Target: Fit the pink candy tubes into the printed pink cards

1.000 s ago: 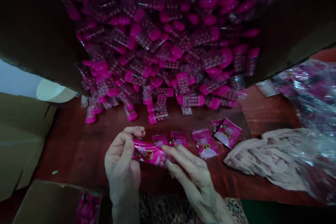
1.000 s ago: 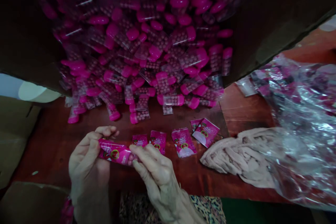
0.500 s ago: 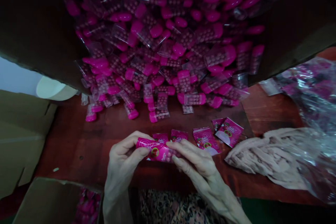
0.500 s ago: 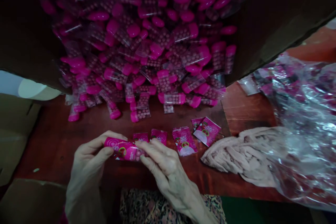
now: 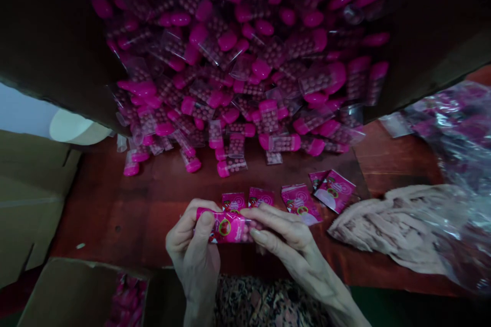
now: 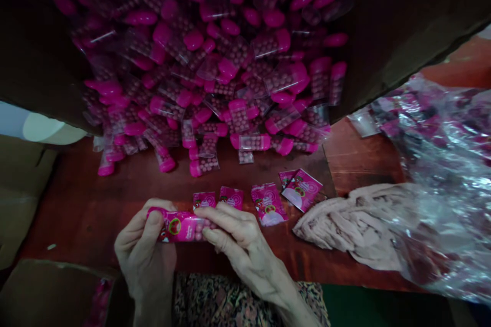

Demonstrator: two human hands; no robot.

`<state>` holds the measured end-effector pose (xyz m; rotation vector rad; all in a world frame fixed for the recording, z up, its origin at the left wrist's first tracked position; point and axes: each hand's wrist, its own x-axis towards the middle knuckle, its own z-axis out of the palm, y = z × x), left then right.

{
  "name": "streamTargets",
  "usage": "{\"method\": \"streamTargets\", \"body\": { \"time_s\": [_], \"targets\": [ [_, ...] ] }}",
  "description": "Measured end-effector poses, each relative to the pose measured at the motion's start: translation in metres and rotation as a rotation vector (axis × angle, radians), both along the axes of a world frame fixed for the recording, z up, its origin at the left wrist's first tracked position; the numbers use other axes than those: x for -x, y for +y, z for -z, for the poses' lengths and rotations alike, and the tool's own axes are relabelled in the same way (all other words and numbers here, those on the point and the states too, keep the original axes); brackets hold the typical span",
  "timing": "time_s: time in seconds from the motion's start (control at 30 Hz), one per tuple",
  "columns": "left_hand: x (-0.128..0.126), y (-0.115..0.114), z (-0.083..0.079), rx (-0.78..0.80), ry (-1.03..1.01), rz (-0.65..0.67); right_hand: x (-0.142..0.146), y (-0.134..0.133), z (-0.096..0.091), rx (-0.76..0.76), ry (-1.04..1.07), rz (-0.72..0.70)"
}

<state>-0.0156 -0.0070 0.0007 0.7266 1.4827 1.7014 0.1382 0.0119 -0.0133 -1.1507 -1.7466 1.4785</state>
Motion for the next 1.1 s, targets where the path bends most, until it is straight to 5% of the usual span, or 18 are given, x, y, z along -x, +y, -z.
{"method": "streamTargets", "body": {
  "time_s": [0.1,0.2,0.4,0.53,0.67,0.8,0.9,1.1],
  "targets": [
    [0.006,0.004,0.003,-0.103,0.008,-0.051,0.000,0.000,0.002,0.050,0.084,-0.010],
    [0.008,0.003,0.006,-0.013,-0.226,-0.060,0.005,-0.003,0.005,0.114,0.134,0.086],
    [-0.005,-0.003,0.013,0.198,-0.423,0.167,0.026,-0.009,0.007,0.157,0.219,0.160],
    [-0.016,0.001,0.007,0.229,-0.474,0.064,0.036,-0.011,0.000,0.203,0.248,0.344],
    [-0.024,0.003,0.006,0.290,-0.591,0.139,0.038,-0.019,-0.007,0.120,0.141,0.495],
    [-0.022,-0.001,0.009,0.282,-0.669,0.215,0.040,-0.026,-0.007,0.017,0.068,0.507],
    [-0.019,-0.003,0.007,0.237,-0.688,0.243,0.044,-0.026,-0.003,0.075,0.130,0.458],
    [-0.026,0.001,-0.002,0.198,-0.601,0.124,0.052,-0.028,-0.001,0.093,0.167,0.480]
  ]
}}
